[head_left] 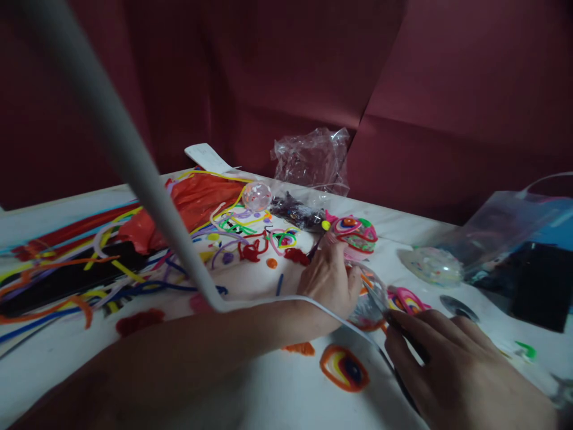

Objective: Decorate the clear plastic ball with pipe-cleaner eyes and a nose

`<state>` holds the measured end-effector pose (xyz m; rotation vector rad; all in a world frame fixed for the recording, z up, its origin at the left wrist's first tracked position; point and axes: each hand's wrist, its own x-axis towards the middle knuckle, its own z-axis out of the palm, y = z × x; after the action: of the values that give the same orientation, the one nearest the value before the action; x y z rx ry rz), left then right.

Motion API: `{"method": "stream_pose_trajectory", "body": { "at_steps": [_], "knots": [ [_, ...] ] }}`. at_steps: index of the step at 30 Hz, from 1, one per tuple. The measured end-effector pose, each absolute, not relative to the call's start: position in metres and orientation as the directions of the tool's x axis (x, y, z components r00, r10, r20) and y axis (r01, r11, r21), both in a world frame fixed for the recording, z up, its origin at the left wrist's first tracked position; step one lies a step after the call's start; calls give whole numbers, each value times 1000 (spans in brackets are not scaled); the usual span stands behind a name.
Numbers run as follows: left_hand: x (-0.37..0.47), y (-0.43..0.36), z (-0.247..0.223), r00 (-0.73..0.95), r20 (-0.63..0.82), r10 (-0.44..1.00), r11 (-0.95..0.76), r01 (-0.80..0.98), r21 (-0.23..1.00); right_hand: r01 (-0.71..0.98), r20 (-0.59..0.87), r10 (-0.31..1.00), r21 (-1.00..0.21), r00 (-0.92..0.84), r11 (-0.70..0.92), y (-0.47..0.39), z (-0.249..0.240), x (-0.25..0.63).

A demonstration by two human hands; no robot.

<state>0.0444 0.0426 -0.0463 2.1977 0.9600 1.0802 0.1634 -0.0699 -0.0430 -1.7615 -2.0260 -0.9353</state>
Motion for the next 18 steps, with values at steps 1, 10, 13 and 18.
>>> {"method": "stream_pose_trajectory", "body": {
  "at_steps": [1,10,13,18],
  "knots": [
    [44,42,-46,437,460,773,-622,379,685,961,618,760,275,-200,30,-69,-41,161],
    [44,41,-45,457,447,769,-624,380,683,975,588,792,218,-165,41,-65,-51,172],
    [44,42,-45,461,436,773,-617,385,687,986,576,802,135,-161,101,-62,-51,171],
    [43,43,-45,456,453,766,-627,375,683,990,635,761,120,-134,75,-57,-42,161]
  ]
}}
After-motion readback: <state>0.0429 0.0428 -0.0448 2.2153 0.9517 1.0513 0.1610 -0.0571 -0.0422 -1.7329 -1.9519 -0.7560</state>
